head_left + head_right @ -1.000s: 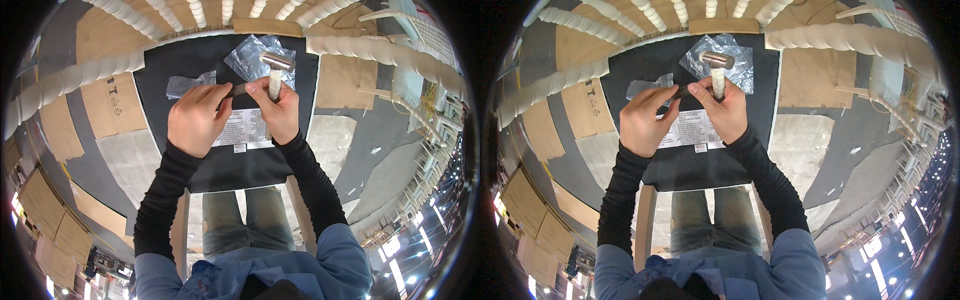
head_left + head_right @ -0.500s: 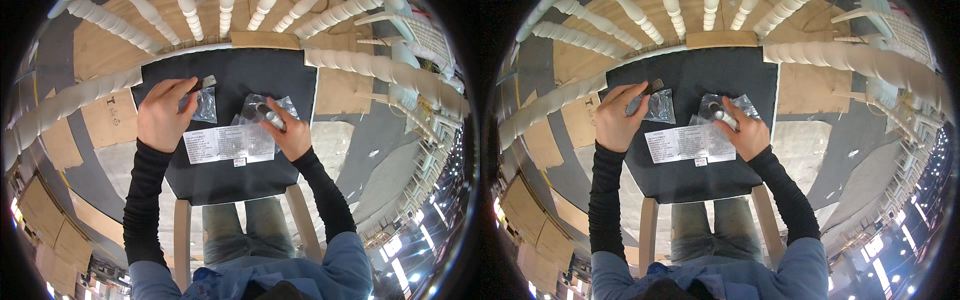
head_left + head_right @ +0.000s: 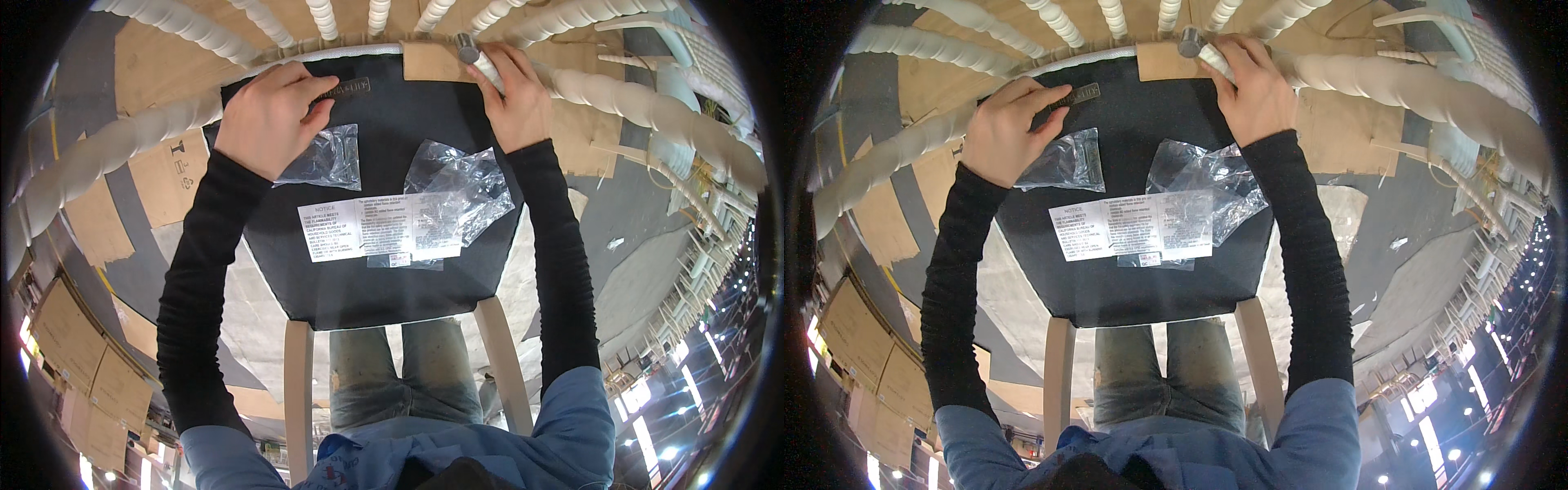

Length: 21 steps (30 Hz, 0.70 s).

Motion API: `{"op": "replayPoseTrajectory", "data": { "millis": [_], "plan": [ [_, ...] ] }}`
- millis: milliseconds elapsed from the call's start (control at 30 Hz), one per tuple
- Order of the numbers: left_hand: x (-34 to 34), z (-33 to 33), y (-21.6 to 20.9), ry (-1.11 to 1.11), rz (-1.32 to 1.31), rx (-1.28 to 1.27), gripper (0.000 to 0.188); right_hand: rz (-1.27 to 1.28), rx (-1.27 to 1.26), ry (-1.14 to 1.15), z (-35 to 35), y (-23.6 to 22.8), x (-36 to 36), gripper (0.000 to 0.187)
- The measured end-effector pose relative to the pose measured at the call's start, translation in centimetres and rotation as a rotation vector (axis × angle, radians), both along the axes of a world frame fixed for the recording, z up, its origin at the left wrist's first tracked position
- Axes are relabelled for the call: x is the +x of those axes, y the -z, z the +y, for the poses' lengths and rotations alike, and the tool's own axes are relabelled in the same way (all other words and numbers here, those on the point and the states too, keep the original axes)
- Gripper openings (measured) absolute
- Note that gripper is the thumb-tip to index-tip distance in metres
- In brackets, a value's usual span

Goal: The person assembles a white wooden chair by attaching the backrest to the seat frame. They use a hammer to tap a metal bracket into place on the underside of the seat, then position and secure the backrest. The person handles the chair, hammer, and bracket throughout the process.

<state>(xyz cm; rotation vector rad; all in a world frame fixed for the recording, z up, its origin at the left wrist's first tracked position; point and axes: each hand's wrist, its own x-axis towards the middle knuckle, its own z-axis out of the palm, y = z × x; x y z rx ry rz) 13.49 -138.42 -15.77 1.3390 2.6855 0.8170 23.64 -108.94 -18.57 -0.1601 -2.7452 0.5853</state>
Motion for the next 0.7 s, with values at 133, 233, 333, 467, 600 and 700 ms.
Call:
{"op": "replayPoseTrajectory", "data": {
  "millis": [133, 233, 333, 467, 600, 700],
  "plan": [
    [-0.9, 0.4, 1.3, 0.033, 0.026, 0.021, 0.021, -0.131, 0.057, -0.030, -0.1, -0.8, 0.3, 0.033],
    [-1.3, 0.7, 1.5, 0.066, 0.048, 0.022, 0.024, -0.126, 0.083, 0.042, 0.9, -0.3, 0.3, 0.035],
    [-1.5, 1.3, 2.2, 0.067, 0.094, 0.069, 0.020, -0.175, 0.039, 0.055, 1.4, -0.5, -0.3, 0.036],
    [-1.6, 1.7, 3.0, 0.026, 0.091, 0.096, 0.020, -0.205, 0.041, 0.032, 2.1, -0.2, -1.3, 0.037],
    [-2.0, 2.1, 3.8, 0.022, 0.074, 0.124, 0.021, -0.076, 0.028, 0.002, 2.2, 0.7, -0.8, 0.034],
    [-2.4, 2.4, 4.0, 0.022, 0.058, 0.116, 0.022, -0.105, -0.011, 0.012, 2.3, 0.5, -0.5, 0.042]
  ]
}}
